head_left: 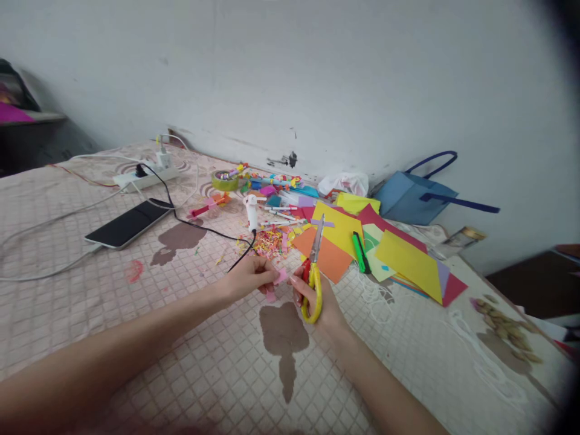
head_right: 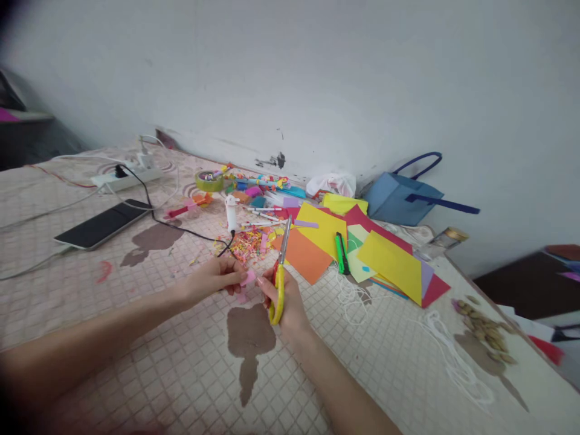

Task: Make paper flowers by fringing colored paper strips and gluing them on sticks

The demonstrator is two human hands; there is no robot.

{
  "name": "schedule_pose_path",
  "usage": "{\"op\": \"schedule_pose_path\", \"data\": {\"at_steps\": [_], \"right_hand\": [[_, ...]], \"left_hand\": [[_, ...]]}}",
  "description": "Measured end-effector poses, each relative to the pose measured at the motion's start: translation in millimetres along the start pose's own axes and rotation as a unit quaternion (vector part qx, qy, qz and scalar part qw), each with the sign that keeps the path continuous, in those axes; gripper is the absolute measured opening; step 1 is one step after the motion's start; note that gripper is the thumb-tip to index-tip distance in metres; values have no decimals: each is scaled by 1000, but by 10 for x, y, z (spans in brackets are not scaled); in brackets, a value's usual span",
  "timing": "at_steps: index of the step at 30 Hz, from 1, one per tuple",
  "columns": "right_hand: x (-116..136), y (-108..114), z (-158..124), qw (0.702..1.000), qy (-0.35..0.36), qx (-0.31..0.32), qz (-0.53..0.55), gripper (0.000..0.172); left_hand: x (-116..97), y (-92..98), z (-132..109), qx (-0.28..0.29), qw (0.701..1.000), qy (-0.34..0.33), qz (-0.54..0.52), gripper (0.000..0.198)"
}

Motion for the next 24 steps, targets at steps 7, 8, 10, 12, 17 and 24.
{"op": "schedule_pose_path", "data": {"at_steps": [7, 8, 10, 12, 17, 24], "right_hand": [[8, -46, -6, 1000, 6, 2, -12, 27], [10, -50, -11, 1000, 7, 1, -16, 27], [5, -59, -20, 1000, 4, 2, -15, 27], [-2, -63, -26, 1000, -3, 4, -7, 29], [91, -10, -33, 1000, 4, -8, -12, 31], [245, -60, 21, 998, 27, 43, -38, 36]], "left_hand": [[55, -59, 20, 11, 1000, 0, 8, 29], [59, -63, 21, 10, 1000, -3, 9, 29], [59, -65, 17, 7, 1000, -9, 11, 30], [52, -48, 10, 1, 1000, -12, 5, 30], [-23, 138, 2, -58, 997, -31, -35, 30], [-273, 269, 148, -86, 992, -75, -60, 28]]}}
Point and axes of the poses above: each hand's wrist, its own z-axis towards the middle knuckle, its own y-axis out of the back of the hand, x = y × z, the point moved 9 cm from there along z, towards the middle knuckle, and after that the axes turned 13 degrees about x, right-handed, at the moved point
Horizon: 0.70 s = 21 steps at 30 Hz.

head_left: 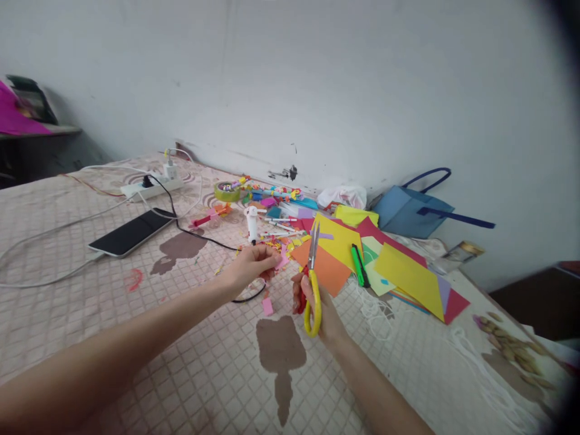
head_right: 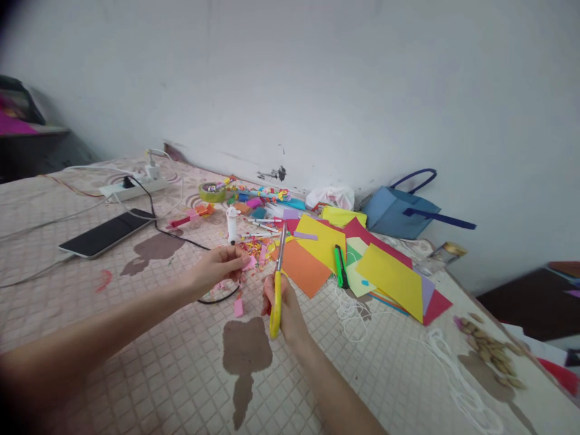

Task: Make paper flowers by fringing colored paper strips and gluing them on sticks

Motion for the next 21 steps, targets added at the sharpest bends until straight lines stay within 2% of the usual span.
{"op": "schedule_pose_path", "data": {"at_steps": [6, 13, 18, 21], "right_hand": [[-109, 17, -4, 999, -9, 10, -50, 43], [-220, -72, -51, 997, -25, 35, -60, 46], [-166, -3, -45, 1000, -7, -5, -25, 37], [-48, 90, -63, 997, 27, -55, -50, 31]], "left_hand": [[-94, -15, 29, -8, 1000, -17, -10, 27], [89, 13, -94, -6, 998, 39, -42, 30], [141, -44, -141, 16, 999, 47, -13, 28], [191, -220, -162, 73, 996, 43, 31, 26]]}}
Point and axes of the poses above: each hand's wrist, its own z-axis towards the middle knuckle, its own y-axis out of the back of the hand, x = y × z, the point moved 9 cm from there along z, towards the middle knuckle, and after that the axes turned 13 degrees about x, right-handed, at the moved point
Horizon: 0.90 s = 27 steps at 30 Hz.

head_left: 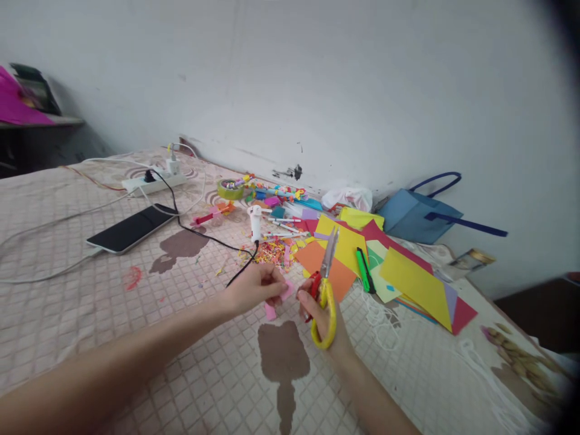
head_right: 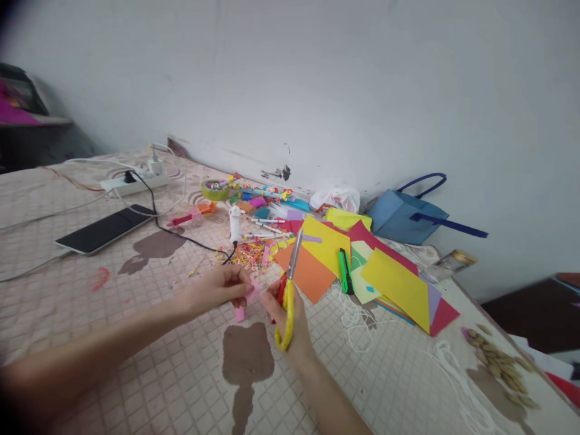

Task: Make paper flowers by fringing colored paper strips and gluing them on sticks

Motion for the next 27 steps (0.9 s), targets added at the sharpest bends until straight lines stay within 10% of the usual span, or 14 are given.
{"op": "schedule_pose_path", "data": {"at_steps": [14, 27], "right_hand": [[9, 7, -16, 999, -15, -31, -27, 30], [-6, -112, -99, 993, -24, 63, -100, 32]], "left_hand": [[65, -121, 11, 31, 999, -2, 19, 24], [-397, 234, 26, -101, 988, -85, -81, 24]]}}
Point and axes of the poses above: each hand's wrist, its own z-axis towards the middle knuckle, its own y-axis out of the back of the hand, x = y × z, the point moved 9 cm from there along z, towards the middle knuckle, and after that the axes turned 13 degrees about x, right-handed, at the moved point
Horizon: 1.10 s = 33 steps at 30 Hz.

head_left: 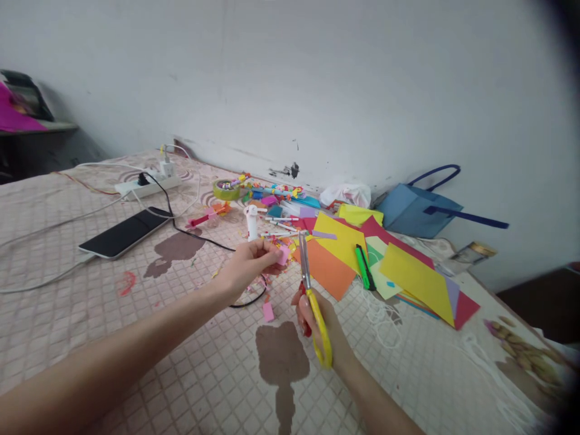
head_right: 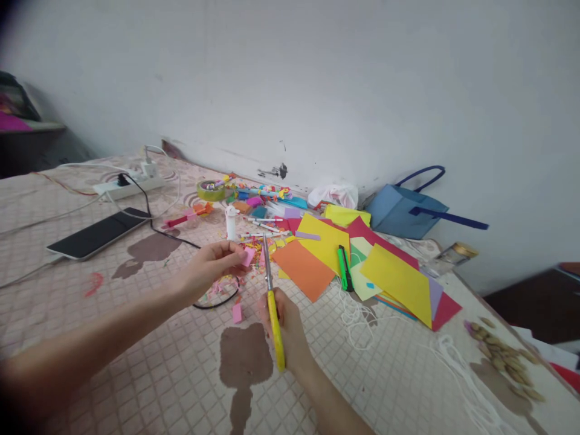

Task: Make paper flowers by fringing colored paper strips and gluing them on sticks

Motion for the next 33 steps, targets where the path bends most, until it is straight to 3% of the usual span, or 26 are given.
{"op": "schedule_pose_path", "data": {"at_steps": [6, 16, 33], "right_hand": [[58, -71, -24, 998, -26, 0, -53, 31], [76, -104, -14, 995, -31, 4, -98, 29], [-21, -55, -2, 996, -46, 1, -75, 28]], "left_hand": [[-37, 54, -70, -33, 999, -27, -8, 24], [-72, 48, -112, -31, 998, -36, -29, 23], [-55, 4, -8, -46, 997, -40, -48, 21]]}}
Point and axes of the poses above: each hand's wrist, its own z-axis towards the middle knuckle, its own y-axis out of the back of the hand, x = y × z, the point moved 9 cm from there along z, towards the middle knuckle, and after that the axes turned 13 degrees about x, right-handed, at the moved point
